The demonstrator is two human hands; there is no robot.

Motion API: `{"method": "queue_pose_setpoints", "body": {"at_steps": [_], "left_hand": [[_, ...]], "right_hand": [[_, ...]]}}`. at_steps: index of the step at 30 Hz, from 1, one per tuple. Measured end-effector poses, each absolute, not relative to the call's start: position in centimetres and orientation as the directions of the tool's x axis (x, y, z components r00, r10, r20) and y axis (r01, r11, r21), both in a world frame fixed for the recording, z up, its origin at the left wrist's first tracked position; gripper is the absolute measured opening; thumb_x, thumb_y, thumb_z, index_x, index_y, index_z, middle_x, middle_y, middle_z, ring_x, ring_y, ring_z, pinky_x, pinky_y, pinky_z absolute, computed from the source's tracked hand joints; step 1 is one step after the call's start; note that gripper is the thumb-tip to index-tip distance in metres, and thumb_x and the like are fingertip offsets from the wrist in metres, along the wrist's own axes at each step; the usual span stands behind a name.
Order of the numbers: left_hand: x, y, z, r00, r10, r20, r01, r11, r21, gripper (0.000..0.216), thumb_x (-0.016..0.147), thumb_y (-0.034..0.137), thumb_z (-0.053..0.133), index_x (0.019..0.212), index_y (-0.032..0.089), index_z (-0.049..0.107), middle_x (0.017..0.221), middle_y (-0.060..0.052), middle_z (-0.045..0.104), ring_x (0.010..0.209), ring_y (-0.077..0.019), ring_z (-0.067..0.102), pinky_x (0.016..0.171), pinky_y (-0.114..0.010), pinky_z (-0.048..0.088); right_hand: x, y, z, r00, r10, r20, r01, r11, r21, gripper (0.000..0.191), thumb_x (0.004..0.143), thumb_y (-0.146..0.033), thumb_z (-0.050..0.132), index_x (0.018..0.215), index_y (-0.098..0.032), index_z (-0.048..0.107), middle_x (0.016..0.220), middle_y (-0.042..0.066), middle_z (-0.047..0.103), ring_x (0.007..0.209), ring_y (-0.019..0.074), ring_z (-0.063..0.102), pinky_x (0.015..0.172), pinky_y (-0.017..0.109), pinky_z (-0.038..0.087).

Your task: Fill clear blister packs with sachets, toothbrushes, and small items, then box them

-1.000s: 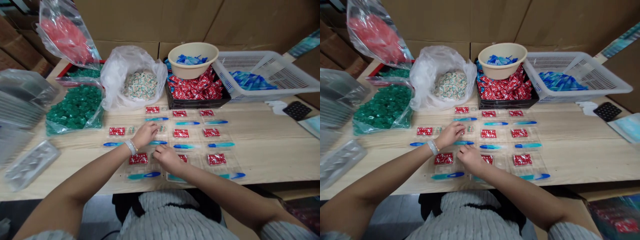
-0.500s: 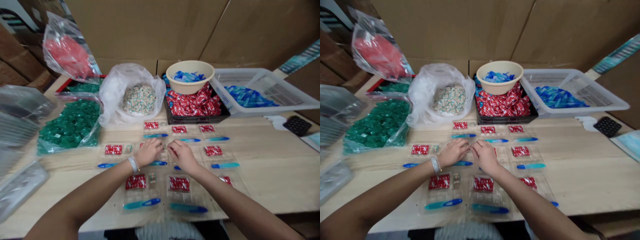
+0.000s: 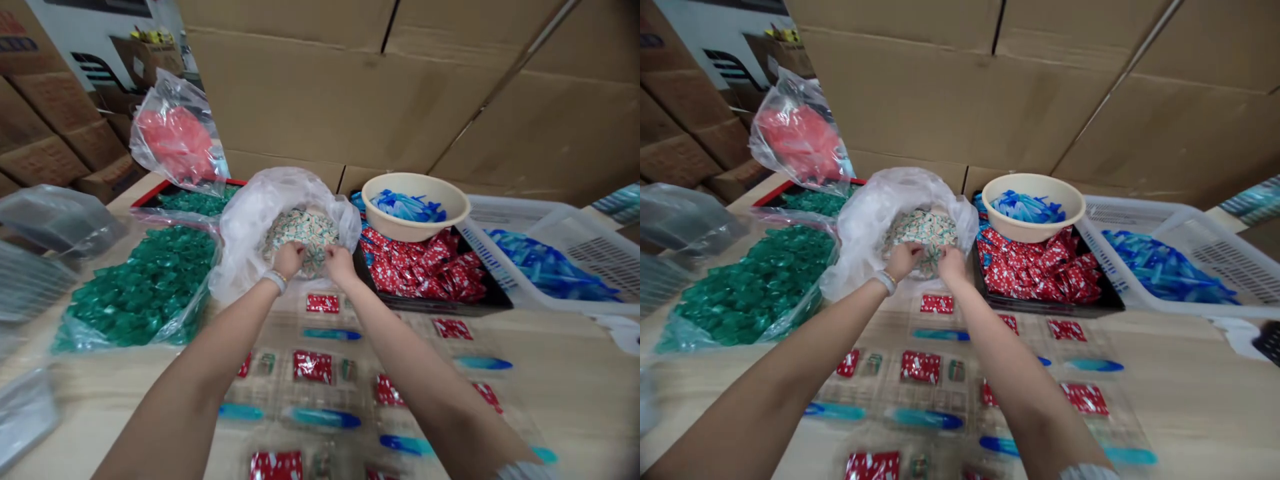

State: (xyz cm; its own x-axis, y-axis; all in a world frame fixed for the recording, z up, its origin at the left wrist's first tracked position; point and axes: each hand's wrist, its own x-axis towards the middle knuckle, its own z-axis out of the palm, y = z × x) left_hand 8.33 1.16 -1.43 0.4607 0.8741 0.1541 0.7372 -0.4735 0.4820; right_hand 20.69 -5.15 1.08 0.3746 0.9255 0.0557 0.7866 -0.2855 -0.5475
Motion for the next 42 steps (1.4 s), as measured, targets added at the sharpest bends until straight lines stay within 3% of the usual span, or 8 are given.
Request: {"method": "queue_pose_setpoints", "body": {"at_steps": [7, 14, 18, 22, 28, 36, 40, 42], "left_hand": [[11.1, 0.9, -3.5, 0.345, 0.912, 0.223, 0.794, -0.410, 0.449, 0.027, 0.066, 0.037, 0.061, 0.082, 0.015, 0.066, 0.091, -0.011, 0.060, 0.090, -0.0242, 0.053, 0.079, -0.035, 0.041], [10.7, 1.4, -4.0, 0.341, 0.918, 0.201, 0.753, -0.395, 0.526, 0.020, 0.069, 0.032, 0.059, 0.083, 0.019, 0.067, 0.091, -0.008, 0.060, 0.090, -0.0196, 0.052, 0.083, -0.033, 0.038], [10.6, 1.1, -3.5, 0.343, 0.902, 0.261, 0.788, -0.428, 0.442, 0.019, 0.071, 0.030, 0.056, 0.082, 0.020, 0.067, 0.092, -0.008, 0.058, 0.091, -0.0222, 0.050, 0.081, -0.035, 0.038], [10.9, 0.8, -3.4, 0.390, 0.873, 0.293, 0.810, -0.476, 0.342, 0.019, 0.071, 0.033, 0.056, 0.078, 0.019, 0.067, 0.092, -0.009, 0.058, 0.093, -0.0249, 0.048, 0.078, -0.037, 0.037], [11.3, 1.5, -3.5, 0.374, 0.896, 0.240, 0.822, -0.440, 0.362, 0.023, 0.072, 0.038, 0.055, 0.077, 0.019, 0.068, 0.093, -0.009, 0.058, 0.094, -0.0247, 0.048, 0.081, -0.038, 0.036], [10.6, 1.7, -3.5, 0.378, 0.895, 0.238, 0.786, -0.446, 0.428, 0.020, 0.074, 0.029, 0.054, 0.085, 0.021, 0.068, 0.094, -0.008, 0.060, 0.092, -0.0230, 0.050, 0.080, -0.037, 0.039], [10.6, 1.7, -3.7, 0.335, 0.914, 0.228, 0.790, -0.404, 0.461, 0.020, 0.073, 0.028, 0.054, 0.086, 0.020, 0.067, 0.095, -0.008, 0.060, 0.094, -0.0232, 0.050, 0.079, -0.036, 0.039], [10.6, 1.7, -3.7, 0.324, 0.922, 0.211, 0.789, -0.386, 0.478, 0.020, 0.073, 0.028, 0.054, 0.086, 0.019, 0.067, 0.095, -0.008, 0.060, 0.094, -0.0227, 0.050, 0.080, -0.036, 0.039]], "right_hand": [[21.7, -3.4, -1.5, 0.397, 0.911, 0.112, 0.849, -0.319, -0.421, 0.038, 0.074, -0.008, 0.041, 0.108, -0.010, 0.058, 0.104, 0.016, 0.055, 0.085, 0.0192, 0.057, 0.077, 0.028, 0.044], [21.5, -4.5, -1.8, 0.314, 0.949, 0.038, 0.902, -0.286, -0.322, 0.021, 0.077, -0.016, 0.045, 0.087, -0.014, 0.063, 0.093, 0.011, 0.057, 0.082, 0.0171, 0.056, 0.075, 0.027, 0.043], [21.1, -4.6, -1.8, 0.297, 0.955, 0.024, 0.921, -0.280, -0.271, 0.024, 0.076, -0.019, 0.049, 0.096, -0.016, 0.059, 0.100, 0.011, 0.056, 0.084, 0.0177, 0.057, 0.072, 0.027, 0.043], [21.4, -4.2, -2.6, 0.312, 0.949, 0.050, 0.894, -0.275, -0.353, 0.028, 0.074, -0.018, 0.049, 0.101, -0.016, 0.059, 0.103, 0.012, 0.056, 0.087, 0.0181, 0.057, 0.075, 0.028, 0.044], [21.9, -2.8, -4.0, 0.466, 0.885, 0.004, 0.732, -0.383, -0.563, 0.030, 0.073, -0.013, 0.046, 0.097, -0.012, 0.063, 0.095, 0.012, 0.062, 0.085, 0.0176, 0.059, 0.075, 0.027, 0.044], [21.7, -1.4, -4.7, 0.518, 0.855, 0.007, 0.677, -0.405, -0.615, 0.025, 0.075, -0.016, 0.043, 0.087, -0.015, 0.065, 0.082, 0.008, 0.065, 0.072, 0.0152, 0.060, 0.065, 0.024, 0.046], [21.8, -1.9, -4.4, 0.488, 0.872, 0.041, 0.700, -0.362, -0.616, 0.024, 0.075, -0.015, 0.043, 0.087, -0.014, 0.064, 0.089, 0.007, 0.062, 0.077, 0.0135, 0.058, 0.072, 0.024, 0.045], [21.8, -2.3, -3.9, 0.423, 0.900, 0.102, 0.777, -0.303, -0.552, 0.025, 0.075, -0.015, 0.043, 0.092, -0.016, 0.062, 0.097, 0.007, 0.059, 0.082, 0.0136, 0.056, 0.073, 0.024, 0.044]]}}
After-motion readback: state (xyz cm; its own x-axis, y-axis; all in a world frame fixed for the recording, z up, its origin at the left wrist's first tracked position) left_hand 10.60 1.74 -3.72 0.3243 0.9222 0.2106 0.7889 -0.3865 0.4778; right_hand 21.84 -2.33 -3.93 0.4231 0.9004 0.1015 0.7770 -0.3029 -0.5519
